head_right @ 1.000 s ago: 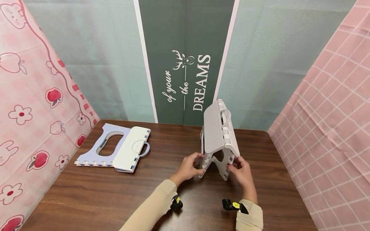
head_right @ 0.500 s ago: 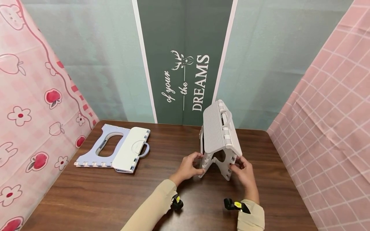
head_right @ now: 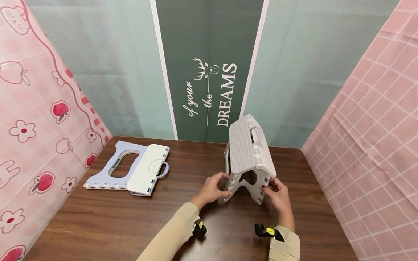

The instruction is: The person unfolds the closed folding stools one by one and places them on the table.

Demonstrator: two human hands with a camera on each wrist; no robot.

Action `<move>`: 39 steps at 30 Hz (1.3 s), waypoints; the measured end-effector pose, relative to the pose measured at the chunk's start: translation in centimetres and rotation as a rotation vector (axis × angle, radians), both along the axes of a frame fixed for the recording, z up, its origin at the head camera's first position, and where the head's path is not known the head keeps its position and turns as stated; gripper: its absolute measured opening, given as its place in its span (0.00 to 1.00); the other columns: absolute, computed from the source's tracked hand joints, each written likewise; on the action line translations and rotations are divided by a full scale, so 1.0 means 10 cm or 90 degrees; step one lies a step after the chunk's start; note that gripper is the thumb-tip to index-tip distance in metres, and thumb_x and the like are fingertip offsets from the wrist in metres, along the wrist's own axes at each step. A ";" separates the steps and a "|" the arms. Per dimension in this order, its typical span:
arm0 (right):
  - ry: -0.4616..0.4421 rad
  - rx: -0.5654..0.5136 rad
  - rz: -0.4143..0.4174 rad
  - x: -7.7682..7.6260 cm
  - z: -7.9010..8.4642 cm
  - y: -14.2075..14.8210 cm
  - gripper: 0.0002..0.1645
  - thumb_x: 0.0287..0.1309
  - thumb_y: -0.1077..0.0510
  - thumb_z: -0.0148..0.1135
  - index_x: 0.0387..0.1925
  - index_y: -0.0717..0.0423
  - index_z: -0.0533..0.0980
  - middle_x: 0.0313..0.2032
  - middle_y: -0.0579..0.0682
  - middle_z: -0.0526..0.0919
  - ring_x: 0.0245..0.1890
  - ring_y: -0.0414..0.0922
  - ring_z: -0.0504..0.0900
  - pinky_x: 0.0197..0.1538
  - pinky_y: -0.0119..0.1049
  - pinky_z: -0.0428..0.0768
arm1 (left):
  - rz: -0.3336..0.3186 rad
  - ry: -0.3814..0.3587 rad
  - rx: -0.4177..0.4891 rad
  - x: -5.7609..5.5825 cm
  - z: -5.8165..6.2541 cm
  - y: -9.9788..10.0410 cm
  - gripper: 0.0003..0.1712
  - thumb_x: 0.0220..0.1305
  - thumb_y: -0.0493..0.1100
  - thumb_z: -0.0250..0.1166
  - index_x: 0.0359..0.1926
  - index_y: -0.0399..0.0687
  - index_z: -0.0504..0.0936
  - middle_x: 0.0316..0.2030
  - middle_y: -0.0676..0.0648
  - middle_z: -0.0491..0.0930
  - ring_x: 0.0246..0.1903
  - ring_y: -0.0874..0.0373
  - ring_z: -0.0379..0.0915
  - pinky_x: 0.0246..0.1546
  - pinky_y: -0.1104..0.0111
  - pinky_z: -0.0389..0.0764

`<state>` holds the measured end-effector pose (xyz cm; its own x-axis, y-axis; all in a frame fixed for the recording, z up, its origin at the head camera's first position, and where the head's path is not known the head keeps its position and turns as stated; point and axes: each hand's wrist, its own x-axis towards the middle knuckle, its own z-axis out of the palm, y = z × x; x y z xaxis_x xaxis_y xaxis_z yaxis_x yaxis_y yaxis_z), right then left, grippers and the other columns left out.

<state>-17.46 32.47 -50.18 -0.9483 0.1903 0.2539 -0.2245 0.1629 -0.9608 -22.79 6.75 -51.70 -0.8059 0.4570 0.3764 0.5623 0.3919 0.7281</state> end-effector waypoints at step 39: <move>-0.042 0.036 -0.039 -0.01 0.00 0.14 0.24 0.45 0.76 0.62 0.33 0.41 0.79 0.27 0.38 0.80 0.28 0.33 0.77 0.31 0.24 0.74 | -0.017 0.008 -0.020 -0.05 0.00 -0.06 0.29 0.43 0.42 0.75 0.48 0.45 0.75 0.43 0.47 0.78 0.42 0.52 0.75 0.42 0.75 0.71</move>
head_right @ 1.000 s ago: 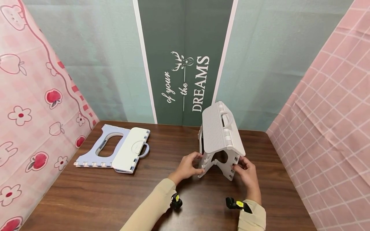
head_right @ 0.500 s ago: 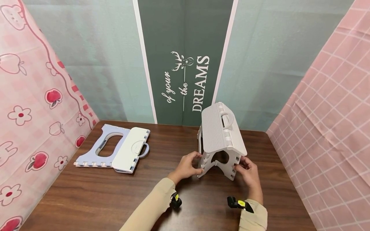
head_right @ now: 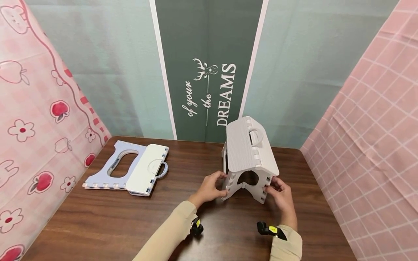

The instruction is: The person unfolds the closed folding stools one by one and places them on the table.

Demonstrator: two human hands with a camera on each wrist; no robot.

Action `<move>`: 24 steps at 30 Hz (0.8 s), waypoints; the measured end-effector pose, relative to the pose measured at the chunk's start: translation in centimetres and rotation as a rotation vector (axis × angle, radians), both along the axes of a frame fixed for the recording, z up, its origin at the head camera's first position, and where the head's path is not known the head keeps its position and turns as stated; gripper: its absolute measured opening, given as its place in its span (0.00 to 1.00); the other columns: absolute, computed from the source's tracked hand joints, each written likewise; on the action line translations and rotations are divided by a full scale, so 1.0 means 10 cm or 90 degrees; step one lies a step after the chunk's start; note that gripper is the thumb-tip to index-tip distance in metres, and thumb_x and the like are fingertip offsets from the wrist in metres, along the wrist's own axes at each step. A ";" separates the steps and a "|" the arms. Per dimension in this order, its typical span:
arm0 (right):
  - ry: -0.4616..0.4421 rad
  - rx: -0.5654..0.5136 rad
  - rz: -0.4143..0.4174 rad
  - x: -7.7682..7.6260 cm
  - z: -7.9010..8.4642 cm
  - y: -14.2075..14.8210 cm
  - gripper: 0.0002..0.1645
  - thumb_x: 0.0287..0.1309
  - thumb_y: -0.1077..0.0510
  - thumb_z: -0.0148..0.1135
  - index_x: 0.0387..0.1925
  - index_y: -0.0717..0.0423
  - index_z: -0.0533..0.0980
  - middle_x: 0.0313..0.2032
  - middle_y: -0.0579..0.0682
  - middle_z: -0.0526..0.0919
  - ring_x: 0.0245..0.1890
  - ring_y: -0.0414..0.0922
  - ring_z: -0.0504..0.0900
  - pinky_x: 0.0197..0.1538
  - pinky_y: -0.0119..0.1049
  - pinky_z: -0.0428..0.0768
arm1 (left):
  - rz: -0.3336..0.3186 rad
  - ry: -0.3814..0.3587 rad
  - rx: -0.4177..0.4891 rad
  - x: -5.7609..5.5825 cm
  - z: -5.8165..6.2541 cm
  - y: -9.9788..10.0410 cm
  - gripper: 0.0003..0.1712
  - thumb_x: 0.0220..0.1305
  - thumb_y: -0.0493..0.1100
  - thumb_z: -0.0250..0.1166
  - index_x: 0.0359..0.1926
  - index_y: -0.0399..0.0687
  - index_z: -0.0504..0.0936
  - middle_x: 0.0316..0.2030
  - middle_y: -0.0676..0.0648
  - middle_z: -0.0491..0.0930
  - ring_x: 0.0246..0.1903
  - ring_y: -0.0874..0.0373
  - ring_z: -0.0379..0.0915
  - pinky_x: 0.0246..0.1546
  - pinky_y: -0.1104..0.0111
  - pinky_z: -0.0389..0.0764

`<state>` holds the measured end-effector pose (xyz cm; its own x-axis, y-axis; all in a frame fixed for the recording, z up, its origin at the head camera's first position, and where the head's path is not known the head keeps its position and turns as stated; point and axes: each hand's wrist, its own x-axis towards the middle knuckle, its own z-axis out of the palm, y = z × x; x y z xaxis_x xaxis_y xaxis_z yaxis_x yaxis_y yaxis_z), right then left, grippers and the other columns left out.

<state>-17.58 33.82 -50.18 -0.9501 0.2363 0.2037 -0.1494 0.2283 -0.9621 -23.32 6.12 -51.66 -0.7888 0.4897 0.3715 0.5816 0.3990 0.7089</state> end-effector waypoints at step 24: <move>-0.015 -0.007 0.014 0.07 0.02 -0.03 0.16 0.50 0.73 0.63 0.40 0.55 0.78 0.32 0.37 0.81 0.35 0.32 0.77 0.36 0.23 0.75 | 0.016 -0.021 -0.017 0.05 0.03 -0.02 0.29 0.46 0.41 0.74 0.50 0.43 0.74 0.46 0.46 0.78 0.43 0.52 0.74 0.43 0.72 0.72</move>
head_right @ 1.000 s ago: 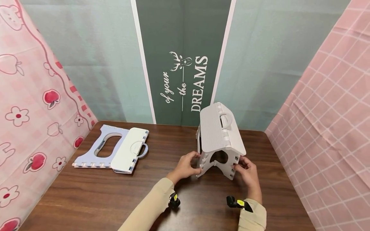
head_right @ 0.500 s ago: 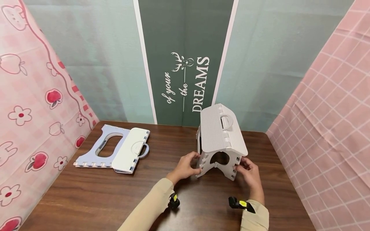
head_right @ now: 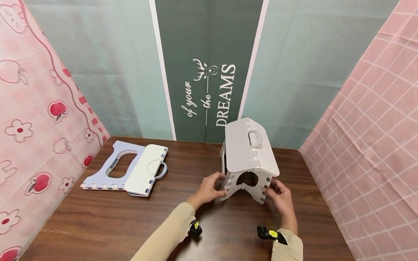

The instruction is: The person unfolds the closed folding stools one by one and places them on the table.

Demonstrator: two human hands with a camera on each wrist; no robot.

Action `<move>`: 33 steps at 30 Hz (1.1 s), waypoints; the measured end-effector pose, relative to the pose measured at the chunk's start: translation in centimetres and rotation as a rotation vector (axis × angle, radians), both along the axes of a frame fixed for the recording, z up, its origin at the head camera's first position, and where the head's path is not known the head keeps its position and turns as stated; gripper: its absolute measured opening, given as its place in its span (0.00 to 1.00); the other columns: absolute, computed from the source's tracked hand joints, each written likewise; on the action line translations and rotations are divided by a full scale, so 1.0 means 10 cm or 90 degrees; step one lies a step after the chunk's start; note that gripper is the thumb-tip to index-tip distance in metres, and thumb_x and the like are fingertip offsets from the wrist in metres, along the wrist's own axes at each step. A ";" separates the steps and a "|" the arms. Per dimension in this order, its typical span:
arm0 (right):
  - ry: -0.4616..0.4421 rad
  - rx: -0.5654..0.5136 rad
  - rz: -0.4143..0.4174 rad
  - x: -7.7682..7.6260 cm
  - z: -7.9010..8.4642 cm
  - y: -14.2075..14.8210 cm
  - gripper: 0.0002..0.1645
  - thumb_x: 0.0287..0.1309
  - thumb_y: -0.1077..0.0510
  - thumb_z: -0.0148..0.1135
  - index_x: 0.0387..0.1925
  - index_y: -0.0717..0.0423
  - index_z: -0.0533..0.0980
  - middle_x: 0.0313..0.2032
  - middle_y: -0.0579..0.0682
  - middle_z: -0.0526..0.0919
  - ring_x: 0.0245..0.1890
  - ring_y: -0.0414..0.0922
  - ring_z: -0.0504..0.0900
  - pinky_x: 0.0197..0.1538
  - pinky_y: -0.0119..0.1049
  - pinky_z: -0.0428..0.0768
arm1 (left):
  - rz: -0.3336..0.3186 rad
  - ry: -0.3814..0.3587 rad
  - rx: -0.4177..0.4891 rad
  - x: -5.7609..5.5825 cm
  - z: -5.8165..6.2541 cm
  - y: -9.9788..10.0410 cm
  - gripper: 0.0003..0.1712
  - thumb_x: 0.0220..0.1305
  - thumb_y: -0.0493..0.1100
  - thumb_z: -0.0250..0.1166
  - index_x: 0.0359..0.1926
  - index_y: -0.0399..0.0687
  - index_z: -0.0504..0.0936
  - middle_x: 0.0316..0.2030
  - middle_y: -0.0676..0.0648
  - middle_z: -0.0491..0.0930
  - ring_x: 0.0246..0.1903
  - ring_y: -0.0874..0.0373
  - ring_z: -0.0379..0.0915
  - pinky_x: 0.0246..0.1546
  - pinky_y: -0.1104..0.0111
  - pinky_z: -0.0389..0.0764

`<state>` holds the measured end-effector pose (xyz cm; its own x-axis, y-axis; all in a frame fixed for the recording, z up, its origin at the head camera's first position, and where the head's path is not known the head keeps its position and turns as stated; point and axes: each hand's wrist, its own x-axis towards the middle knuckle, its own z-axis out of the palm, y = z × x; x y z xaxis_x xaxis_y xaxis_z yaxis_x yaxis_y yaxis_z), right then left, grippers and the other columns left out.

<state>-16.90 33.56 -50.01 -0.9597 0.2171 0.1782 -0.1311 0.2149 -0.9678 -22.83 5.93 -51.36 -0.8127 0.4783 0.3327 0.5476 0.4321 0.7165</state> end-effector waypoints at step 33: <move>0.114 0.468 -0.124 0.28 0.70 -0.18 0.38 0.45 0.59 0.70 0.58 0.68 0.67 0.47 0.71 0.72 0.47 0.65 0.71 0.45 0.59 0.66 | 0.100 0.179 -0.115 0.18 0.71 -0.13 0.30 0.48 0.56 0.68 0.53 0.51 0.77 0.53 0.43 0.73 0.51 0.50 0.70 0.47 0.59 0.73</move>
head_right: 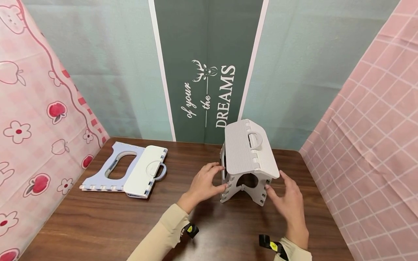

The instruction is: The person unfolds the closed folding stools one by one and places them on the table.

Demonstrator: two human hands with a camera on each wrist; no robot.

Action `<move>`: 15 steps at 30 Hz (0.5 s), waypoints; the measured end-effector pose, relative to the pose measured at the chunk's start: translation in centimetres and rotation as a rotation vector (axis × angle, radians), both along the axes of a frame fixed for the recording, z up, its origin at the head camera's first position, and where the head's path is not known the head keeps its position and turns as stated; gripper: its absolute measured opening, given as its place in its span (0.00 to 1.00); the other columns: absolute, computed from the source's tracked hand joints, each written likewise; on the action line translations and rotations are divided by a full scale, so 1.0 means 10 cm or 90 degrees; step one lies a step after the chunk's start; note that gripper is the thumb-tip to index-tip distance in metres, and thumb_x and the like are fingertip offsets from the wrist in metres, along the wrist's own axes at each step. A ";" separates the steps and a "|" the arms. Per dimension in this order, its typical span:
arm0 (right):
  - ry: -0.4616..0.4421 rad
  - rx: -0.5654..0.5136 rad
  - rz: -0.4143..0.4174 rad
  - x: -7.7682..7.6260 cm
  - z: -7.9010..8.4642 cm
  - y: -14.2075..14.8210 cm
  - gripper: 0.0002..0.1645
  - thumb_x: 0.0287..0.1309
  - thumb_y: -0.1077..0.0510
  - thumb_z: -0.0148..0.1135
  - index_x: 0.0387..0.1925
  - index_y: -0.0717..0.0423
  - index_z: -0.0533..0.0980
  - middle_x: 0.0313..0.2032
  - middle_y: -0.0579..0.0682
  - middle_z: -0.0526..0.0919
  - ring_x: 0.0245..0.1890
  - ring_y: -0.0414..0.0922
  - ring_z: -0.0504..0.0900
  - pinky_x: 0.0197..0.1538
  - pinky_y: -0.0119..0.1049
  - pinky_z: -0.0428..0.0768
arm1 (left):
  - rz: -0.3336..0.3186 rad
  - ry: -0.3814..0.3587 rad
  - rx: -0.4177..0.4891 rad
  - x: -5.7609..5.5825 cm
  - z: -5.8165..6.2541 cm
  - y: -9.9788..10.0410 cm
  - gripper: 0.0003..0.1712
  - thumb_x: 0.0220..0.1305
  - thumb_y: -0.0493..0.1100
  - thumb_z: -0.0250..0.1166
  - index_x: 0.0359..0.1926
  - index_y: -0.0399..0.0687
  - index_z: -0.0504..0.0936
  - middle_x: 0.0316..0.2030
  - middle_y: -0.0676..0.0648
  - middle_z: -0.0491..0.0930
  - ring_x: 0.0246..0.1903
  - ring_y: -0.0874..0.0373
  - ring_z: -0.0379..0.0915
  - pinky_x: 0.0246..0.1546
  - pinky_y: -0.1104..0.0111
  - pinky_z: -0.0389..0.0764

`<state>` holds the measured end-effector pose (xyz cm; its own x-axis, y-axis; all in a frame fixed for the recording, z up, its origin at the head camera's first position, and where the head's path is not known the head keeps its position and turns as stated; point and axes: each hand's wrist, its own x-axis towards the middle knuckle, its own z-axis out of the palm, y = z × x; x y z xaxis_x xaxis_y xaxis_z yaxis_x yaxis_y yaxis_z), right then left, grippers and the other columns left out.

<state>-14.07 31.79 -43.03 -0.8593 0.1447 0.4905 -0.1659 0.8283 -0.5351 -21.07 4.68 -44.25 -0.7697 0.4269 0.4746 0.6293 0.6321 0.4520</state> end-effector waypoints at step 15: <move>0.114 0.034 0.055 -0.05 0.27 0.01 0.29 0.43 0.59 0.71 0.50 0.64 0.76 0.50 0.68 0.74 0.51 0.66 0.69 0.47 0.62 0.64 | 0.034 0.085 -0.094 0.01 0.31 0.00 0.29 0.47 0.60 0.67 0.49 0.51 0.80 0.49 0.46 0.76 0.47 0.52 0.73 0.44 0.60 0.73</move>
<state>-14.58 31.86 -40.31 -0.7654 0.0442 0.6420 -0.3259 0.8336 -0.4460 -20.95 4.66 -41.15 -0.7276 0.4593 0.5096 0.6412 0.7193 0.2673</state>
